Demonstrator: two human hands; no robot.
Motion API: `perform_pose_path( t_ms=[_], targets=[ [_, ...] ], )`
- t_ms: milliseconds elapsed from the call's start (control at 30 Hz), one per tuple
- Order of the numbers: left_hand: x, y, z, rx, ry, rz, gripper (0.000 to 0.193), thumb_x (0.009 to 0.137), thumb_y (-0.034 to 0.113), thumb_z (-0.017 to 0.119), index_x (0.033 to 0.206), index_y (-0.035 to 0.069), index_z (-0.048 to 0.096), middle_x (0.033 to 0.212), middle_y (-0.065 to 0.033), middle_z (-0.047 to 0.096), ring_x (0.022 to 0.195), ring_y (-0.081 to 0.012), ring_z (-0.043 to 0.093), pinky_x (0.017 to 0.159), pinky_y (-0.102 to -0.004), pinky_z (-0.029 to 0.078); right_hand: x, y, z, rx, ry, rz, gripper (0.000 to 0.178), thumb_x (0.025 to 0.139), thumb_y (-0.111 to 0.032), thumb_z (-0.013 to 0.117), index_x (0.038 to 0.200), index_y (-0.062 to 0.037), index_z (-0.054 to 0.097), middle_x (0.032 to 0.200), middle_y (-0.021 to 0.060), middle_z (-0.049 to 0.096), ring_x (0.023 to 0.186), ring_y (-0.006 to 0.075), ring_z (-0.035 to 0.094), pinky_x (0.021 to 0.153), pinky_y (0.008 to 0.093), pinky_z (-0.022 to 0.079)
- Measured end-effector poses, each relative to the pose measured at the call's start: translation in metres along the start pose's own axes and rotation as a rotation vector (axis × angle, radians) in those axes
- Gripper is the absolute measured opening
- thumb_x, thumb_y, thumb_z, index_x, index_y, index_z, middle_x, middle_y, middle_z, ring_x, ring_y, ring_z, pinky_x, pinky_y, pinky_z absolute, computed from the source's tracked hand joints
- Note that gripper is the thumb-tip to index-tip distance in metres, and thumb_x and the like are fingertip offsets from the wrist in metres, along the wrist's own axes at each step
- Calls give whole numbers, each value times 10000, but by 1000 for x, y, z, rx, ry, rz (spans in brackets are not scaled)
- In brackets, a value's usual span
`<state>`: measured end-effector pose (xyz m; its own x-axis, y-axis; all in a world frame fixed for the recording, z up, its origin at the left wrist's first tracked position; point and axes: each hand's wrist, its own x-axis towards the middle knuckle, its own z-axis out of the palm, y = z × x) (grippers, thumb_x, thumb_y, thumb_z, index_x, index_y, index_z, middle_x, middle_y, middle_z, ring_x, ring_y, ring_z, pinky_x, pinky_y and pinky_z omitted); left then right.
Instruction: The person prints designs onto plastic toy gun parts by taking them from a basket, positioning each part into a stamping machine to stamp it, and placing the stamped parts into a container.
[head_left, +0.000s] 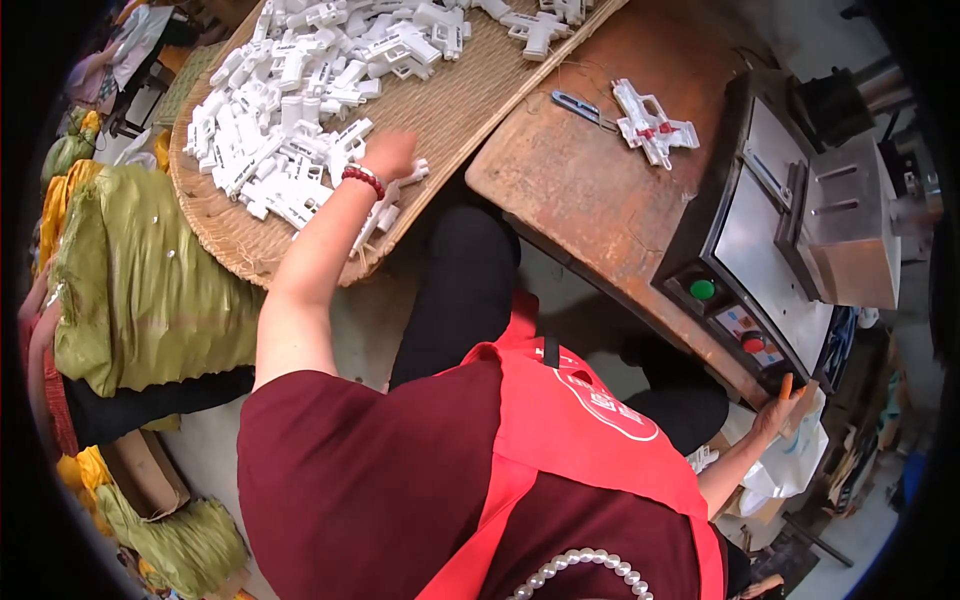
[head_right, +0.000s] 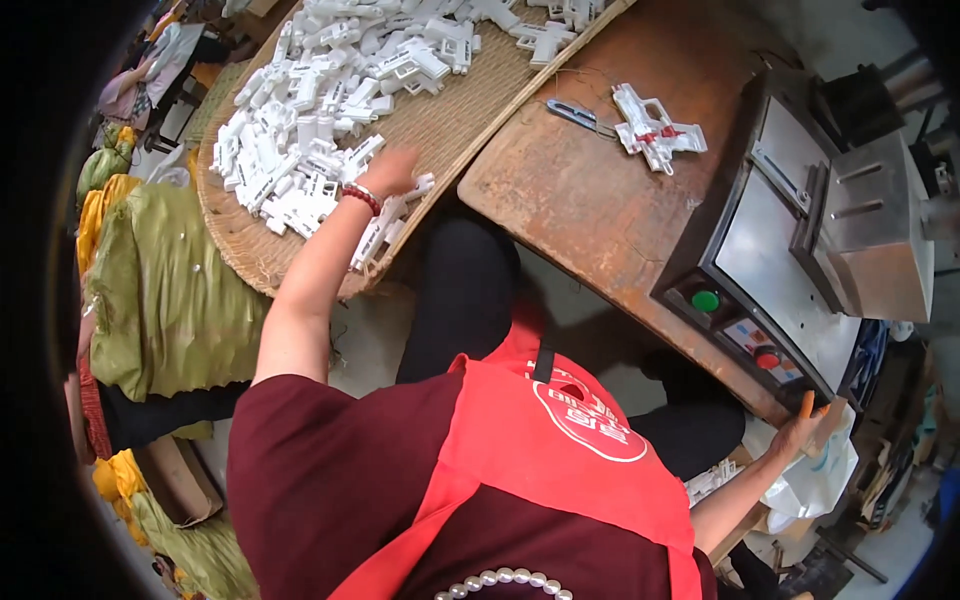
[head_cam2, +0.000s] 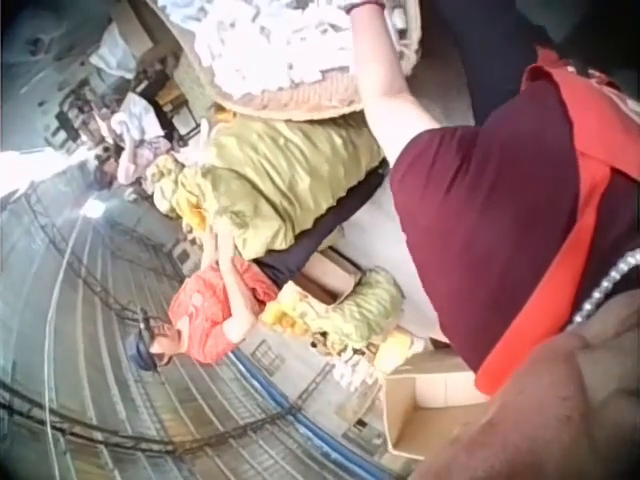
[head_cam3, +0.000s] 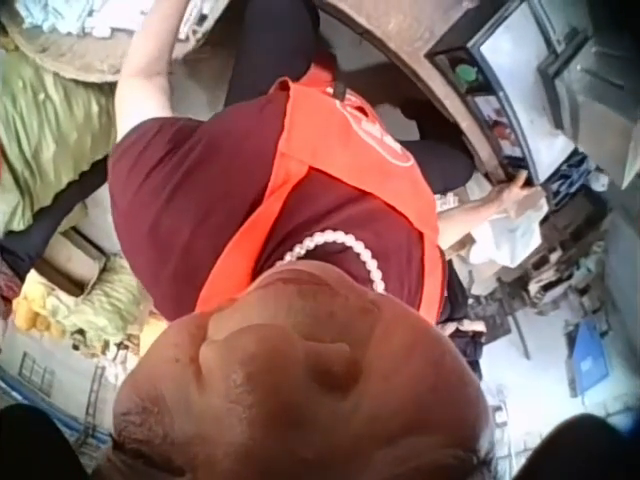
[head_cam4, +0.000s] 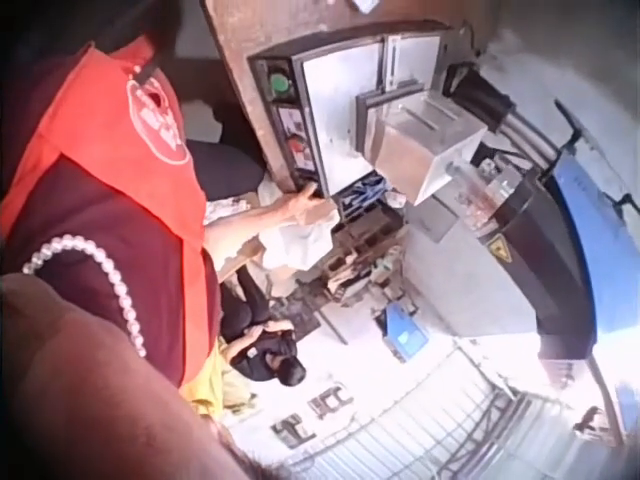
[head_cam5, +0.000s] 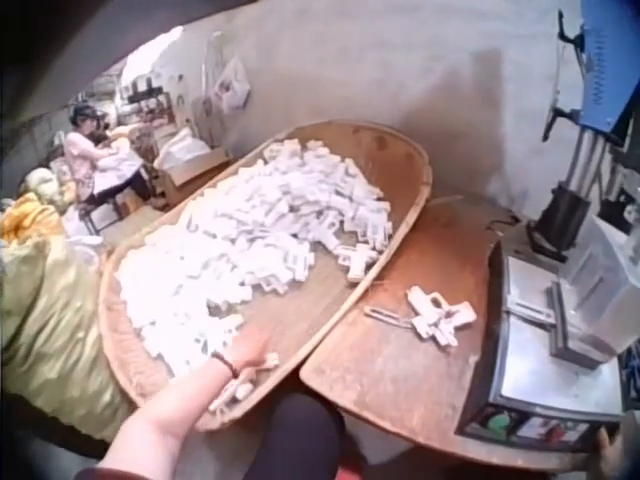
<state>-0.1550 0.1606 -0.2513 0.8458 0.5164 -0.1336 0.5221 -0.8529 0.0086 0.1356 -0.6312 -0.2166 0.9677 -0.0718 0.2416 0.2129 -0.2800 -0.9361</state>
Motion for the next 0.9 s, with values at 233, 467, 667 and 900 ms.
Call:
perform_pose_path(
  t_ms=[233, 467, 667, 900],
  targets=[
    [-8, 5, 30, 57, -247, -97, 580, 684, 306, 729, 1219, 183, 545, 1134, -151, 584, 1096, -336, 556, 941, -481, 417, 0, -11, 9, -183, 77, -55, 546, 895, -146, 637, 1366, -4, 400, 1300, 111, 496, 1156, 203, 478, 1005, 304, 358],
    [-7, 140, -158, -406, 789, 89, 502, 774, 365, 709, 1157, 73, 568, 951, -180, 594, 889, -349, 590, 762, -453, 482, -19, -94, 21, -315, 188, -318, 415, 903, -50, 570, 1311, -11, 503, 1287, 125, 558, 1195, 223, 514, 1030, 334, 375],
    [20, 426, -228, -751, 260, 493, 529, 755, 517, 663, 984, 42, 619, 1008, -169, 647, 960, -326, 618, 811, -419, 476, 76, -101, 100, -380, -33, -589, 385, 941, -131, 504, 1311, -24, 494, 1320, 152, 514, 1299, 297, 400, 1099, 359, 257],
    [34, 452, -171, -742, 257, 957, 732, 822, 466, 651, 1319, -21, 423, 1252, -270, 528, 1132, -390, 534, 970, -404, 417, 131, -85, 104, -428, -256, -556, 344, 927, -172, 554, 1222, 5, 553, 1208, 172, 570, 1141, 257, 519, 988, 342, 373]
  ],
)
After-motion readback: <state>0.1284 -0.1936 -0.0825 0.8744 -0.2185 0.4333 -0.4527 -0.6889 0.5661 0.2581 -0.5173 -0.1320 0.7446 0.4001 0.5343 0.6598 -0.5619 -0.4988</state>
